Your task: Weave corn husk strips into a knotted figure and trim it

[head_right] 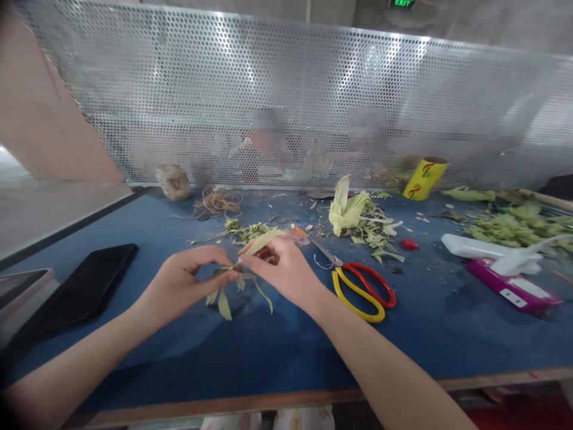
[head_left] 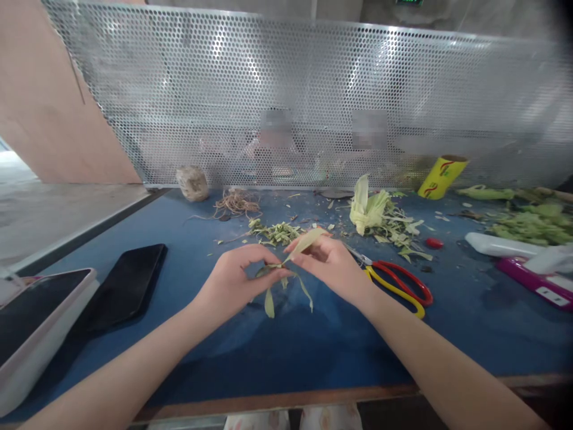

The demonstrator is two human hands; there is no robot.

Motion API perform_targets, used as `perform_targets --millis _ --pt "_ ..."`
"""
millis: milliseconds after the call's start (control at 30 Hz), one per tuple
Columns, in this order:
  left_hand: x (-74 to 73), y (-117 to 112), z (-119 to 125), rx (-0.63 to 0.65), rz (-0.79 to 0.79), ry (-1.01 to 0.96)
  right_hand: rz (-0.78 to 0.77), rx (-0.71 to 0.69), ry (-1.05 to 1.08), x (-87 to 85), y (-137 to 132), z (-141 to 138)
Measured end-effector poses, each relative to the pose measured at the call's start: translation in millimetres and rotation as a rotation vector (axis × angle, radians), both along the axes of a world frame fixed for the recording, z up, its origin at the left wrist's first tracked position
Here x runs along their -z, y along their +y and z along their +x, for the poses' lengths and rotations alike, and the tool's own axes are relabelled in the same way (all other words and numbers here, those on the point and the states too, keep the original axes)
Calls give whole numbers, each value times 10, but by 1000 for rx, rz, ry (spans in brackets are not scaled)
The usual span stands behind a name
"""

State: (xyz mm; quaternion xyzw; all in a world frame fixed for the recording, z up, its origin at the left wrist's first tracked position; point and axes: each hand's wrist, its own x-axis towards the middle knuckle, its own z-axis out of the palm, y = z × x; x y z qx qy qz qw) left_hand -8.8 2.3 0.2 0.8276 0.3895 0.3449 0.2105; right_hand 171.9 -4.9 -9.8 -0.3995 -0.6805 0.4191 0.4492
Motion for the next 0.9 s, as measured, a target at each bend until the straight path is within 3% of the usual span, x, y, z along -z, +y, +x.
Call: perform_targets --millis 167,433,700,900 --pt "-6 -6 -3 -65 123 24 -14 -61 -80 14 4 19" --pt "-17 8 -33 70 252 155 -20 -92 -72 -5 54 128" --pt "7 3 -3 22 -7 -9 -33 -193 -104 -19 43 129" --pt "44 7 15 6 -196 -159 234 -22 -216 10 1 25"
